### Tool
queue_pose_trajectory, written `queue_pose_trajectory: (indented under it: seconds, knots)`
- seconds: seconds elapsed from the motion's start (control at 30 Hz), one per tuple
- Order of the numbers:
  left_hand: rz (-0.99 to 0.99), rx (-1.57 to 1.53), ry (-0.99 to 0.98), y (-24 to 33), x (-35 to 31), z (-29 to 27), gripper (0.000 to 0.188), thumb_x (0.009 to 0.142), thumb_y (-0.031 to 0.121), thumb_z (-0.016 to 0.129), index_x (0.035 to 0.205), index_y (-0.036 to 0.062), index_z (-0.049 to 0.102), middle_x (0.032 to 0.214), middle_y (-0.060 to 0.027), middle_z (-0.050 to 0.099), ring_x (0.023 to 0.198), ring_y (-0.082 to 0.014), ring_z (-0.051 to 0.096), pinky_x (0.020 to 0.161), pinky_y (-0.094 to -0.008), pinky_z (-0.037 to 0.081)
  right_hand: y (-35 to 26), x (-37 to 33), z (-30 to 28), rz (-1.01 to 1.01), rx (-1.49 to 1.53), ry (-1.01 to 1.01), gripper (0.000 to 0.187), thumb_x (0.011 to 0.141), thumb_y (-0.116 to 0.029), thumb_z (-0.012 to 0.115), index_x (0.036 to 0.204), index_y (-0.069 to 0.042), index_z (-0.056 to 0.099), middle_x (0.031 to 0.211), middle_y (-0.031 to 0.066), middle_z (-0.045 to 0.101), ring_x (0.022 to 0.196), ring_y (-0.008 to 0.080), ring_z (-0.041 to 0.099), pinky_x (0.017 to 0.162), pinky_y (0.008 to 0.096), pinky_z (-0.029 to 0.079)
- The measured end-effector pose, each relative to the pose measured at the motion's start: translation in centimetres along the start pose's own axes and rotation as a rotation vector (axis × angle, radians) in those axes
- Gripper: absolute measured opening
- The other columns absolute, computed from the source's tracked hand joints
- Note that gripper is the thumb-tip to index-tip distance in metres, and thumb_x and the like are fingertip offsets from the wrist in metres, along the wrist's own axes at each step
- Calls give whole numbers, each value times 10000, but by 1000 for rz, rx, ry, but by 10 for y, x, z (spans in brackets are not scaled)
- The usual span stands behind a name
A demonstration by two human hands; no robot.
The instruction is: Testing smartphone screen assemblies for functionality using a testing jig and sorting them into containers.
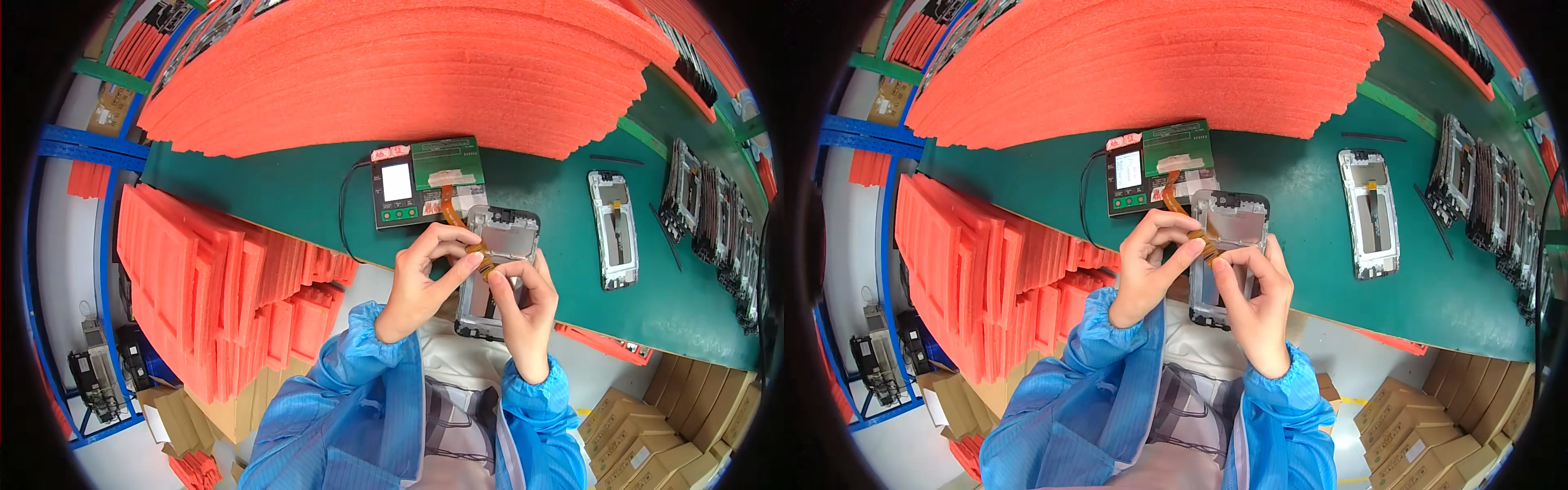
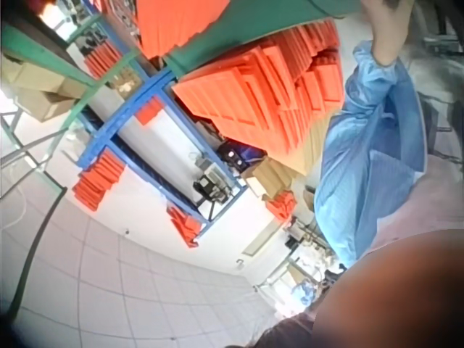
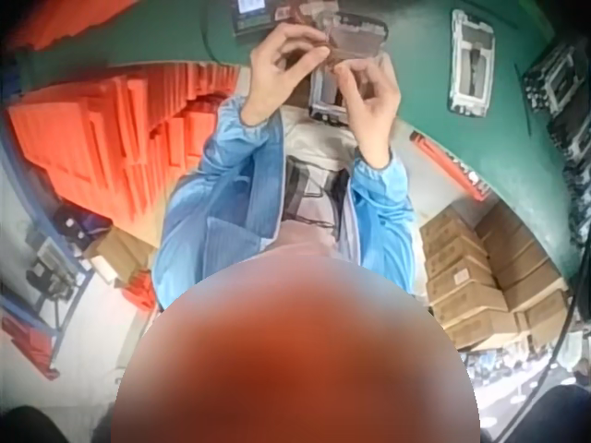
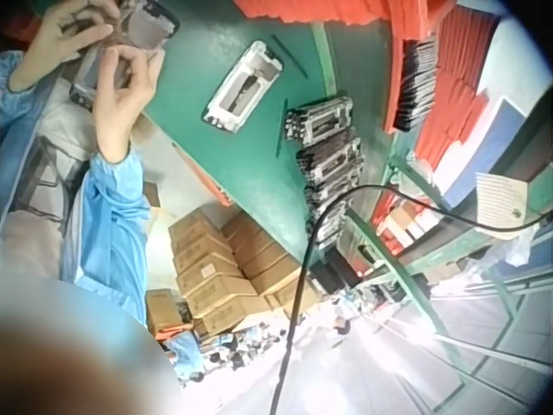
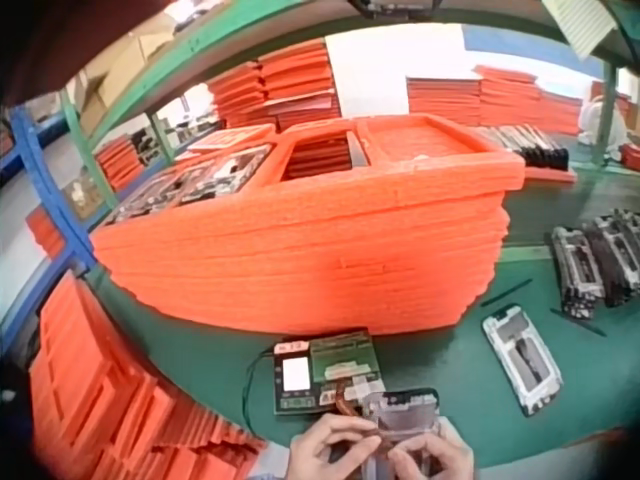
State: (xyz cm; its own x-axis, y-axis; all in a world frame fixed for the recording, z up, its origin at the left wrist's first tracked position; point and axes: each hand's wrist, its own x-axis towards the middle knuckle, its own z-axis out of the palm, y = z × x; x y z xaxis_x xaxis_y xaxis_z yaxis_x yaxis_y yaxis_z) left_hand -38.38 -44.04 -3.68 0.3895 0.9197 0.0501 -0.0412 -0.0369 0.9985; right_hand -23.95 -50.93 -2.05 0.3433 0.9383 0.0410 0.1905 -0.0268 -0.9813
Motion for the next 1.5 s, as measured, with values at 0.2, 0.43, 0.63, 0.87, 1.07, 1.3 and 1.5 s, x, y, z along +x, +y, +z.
queue_pose_trajectory:
  seconds: [0.2, 0.43, 0.63, 0.87, 1.07, 1.3, 1.5]
  knots:
    - [66, 28, -6, 0, 1, 0, 246, 899, 46, 700, 1115, -14, 600, 930, -53, 685, 797, -80, 625, 740, -234, 485, 3, 0, 2, -9, 18, 44, 33, 870, -9, 673, 854, -11, 646, 806, 32, 485, 697, 92, 452, 589, 230, 336]
    - [44, 10, -44, -1, 2, -5, 263, 875, -17, 698, 1114, -26, 588, 1033, -75, 657, 856, -92, 637, 796, -233, 485, 0, 0, 3, -7, -2, 42, 44, 866, -15, 683, 852, -5, 642, 812, 38, 489, 704, 108, 452, 598, 242, 341]
    - [14, 113, -123, 2, 0, -5, 266, 866, -45, 695, 1109, -28, 588, 1029, -74, 652, 880, -94, 636, 819, -231, 481, 2, 0, 0, -36, -61, -9, 56, 856, -17, 690, 845, -1, 638, 804, 50, 495, 723, 136, 453, 616, 263, 354]
    - [90, 28, -51, -4, 0, -5, 243, 871, 4, 702, 1098, 4, 616, 950, -75, 688, 859, -108, 654, 773, -255, 512, -1, -1, 2, 30, -9, 20, 55, 850, -17, 690, 845, -2, 637, 805, 58, 495, 729, 147, 452, 619, 273, 360]
    - [78, 79, -110, -1, 1, -7, 376, 852, -19, 714, 1191, 0, 553, 966, -80, 675, 882, -112, 643, 798, -255, 498, -2, 0, 1, 13, -35, 21, 51, 853, -20, 688, 854, 1, 642, 826, 74, 509, 742, 154, 482, 612, 272, 369]
    - [68, -6, 7, -1, -4, -3, 470, 865, -16, 696, 1280, -11, 474, 925, -83, 662, 866, -127, 639, 822, -269, 499, -2, -2, 0, 29, -17, 9, 52, 867, -31, 680, 892, 1, 648, 836, 72, 518, 727, 152, 496, 606, 273, 376]
    - [237, 91, 325, 10, -13, -43, 329, 908, -30, 618, 1225, -10, 535, 918, -90, 637, 861, -170, 632, 816, -291, 491, 3, -3, -3, 9, 32, -4, 66, 906, -54, 636, 943, -2, 649, 825, 56, 507, 691, 138, 465, 593, 269, 354]
